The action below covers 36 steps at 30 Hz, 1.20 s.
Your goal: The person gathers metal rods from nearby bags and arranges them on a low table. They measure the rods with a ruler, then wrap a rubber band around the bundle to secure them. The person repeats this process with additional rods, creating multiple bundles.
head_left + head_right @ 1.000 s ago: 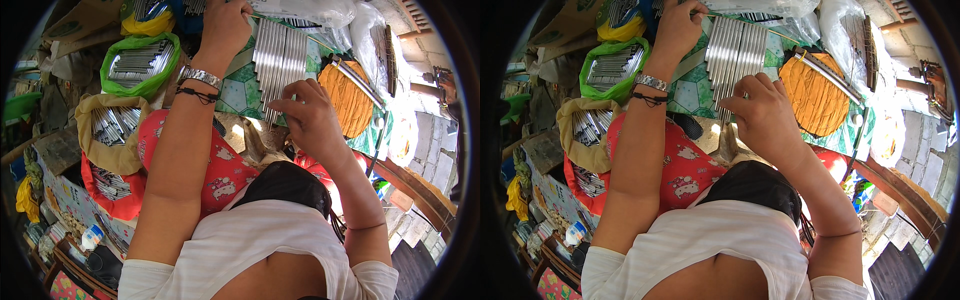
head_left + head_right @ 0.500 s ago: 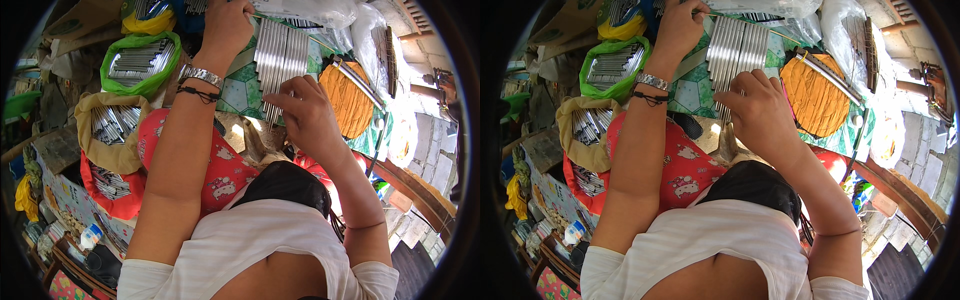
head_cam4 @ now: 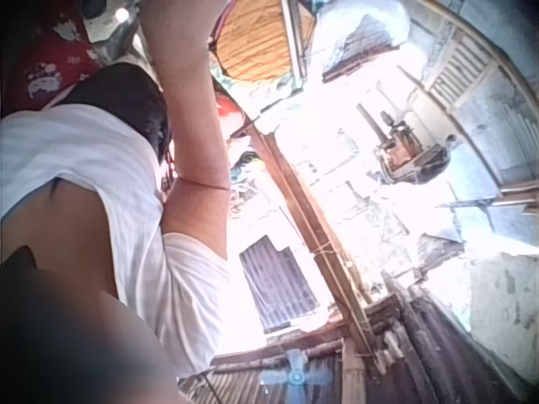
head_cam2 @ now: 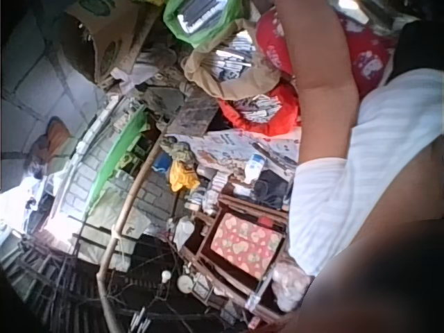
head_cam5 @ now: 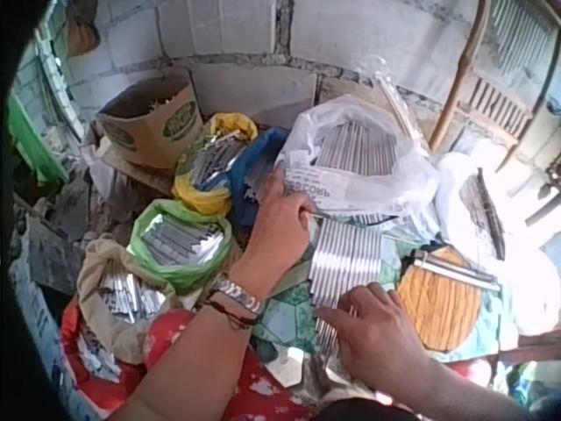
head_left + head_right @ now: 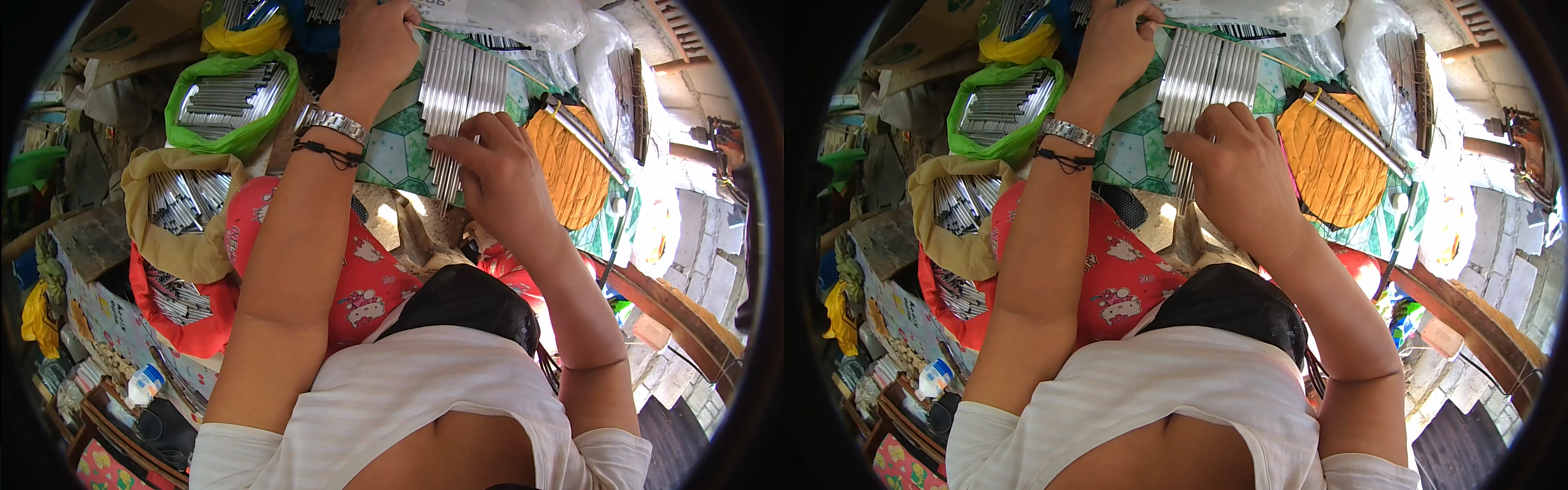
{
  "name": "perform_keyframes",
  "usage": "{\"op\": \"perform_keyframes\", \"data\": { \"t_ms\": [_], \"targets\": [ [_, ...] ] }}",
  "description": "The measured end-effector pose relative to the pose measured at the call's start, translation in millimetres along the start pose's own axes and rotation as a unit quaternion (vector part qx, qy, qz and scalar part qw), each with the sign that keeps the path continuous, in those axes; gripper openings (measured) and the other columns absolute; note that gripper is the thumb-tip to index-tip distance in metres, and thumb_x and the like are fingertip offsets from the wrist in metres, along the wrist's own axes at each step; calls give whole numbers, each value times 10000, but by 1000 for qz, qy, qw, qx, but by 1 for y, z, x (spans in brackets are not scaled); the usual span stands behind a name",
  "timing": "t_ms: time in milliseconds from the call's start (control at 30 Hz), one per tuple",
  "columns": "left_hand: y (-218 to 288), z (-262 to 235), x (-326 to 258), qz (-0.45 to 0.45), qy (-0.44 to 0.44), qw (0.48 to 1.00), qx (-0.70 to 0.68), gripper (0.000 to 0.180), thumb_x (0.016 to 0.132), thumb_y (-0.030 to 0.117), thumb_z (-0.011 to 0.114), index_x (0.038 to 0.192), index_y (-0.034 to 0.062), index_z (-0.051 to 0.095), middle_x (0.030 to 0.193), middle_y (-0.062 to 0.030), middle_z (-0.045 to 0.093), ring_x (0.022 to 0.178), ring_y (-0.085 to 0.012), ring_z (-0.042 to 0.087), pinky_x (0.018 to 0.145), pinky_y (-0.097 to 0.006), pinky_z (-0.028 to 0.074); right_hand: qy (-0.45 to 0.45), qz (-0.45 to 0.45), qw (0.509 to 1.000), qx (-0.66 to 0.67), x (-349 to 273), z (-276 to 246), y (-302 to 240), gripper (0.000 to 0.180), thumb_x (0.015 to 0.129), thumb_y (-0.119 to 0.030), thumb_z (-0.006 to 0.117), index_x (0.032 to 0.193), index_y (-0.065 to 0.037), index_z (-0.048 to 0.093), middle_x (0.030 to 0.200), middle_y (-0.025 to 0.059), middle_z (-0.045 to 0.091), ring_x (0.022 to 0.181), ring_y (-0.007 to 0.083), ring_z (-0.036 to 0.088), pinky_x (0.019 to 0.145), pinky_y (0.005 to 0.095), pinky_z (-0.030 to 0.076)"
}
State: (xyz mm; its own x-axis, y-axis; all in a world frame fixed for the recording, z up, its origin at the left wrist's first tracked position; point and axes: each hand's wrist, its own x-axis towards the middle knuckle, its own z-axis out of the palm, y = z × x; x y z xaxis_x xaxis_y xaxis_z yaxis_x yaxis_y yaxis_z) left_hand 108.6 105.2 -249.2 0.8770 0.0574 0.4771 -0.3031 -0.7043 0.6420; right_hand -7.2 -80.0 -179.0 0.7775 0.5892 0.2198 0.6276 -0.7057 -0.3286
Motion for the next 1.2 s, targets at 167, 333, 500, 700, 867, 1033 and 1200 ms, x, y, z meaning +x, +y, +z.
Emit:
{"op": "perform_keyframes", "data": {
  "t_ms": [167,333,500,700,867,1033,1200],
  "targets": [
    [0,1,0,-2,2,1000,3,92,835,-31,603,889,-23,677,1536,-382,281,1378,-512,381,1147,-452,356,12,9,1000,2,6,3,2,320,765,-5,629,1030,-135,751,900,45,603,918,250,596,783,398,465],
    [0,1,0,-2,0,1000,6,88,834,-26,603,884,-25,675,1530,-389,283,1378,-512,381,1147,-451,354,6,9,1000,-10,9,4,3,331,776,-5,616,1051,-133,747,892,58,597,918,257,596,788,405,469],
    [0,1,0,5,4,1000,5,92,831,-26,601,880,-25,679,1519,-396,297,1372,-515,386,1145,-453,358,29,8,999,-19,15,9,5,329,784,-8,611,1055,-132,749,889,66,590,921,261,592,796,400,466],
    [-2,2,0,5,5,1000,9,89,826,-21,601,877,-28,674,1519,-392,297,1361,-514,401,1132,-454,369,47,9,999,-20,20,13,8,336,788,-13,609,1073,-132,741,890,63,588,921,263,591,801,398,462],
    [0,-1,0,9,9,1000,-16,91,823,-24,602,886,-26,668,1528,-379,295,1355,-510,409,1128,-456,370,52,3,998,-32,26,17,12,333,783,-18,618,1068,-134,745,909,66,599,939,264,595,827,415,467],
    [7,-7,-4,-34,-16,999,-12,79,856,4,622,905,-11,682,1570,-327,271,1389,-495,374,1138,-453,364,95,50,994,16,15,-14,37,291,823,10,631,1064,-102,750,977,102,645,938,271,634,823,401,504],
    [9,-22,-2,41,50,996,68,175,876,148,693,1029,73,731,1531,-249,386,1357,-427,440,1061,-443,433,120,149,981,17,-23,-61,69,217,904,1,640,1083,-60,746,1024,126,666,959,245,675,836,330,522]
  ]
}}
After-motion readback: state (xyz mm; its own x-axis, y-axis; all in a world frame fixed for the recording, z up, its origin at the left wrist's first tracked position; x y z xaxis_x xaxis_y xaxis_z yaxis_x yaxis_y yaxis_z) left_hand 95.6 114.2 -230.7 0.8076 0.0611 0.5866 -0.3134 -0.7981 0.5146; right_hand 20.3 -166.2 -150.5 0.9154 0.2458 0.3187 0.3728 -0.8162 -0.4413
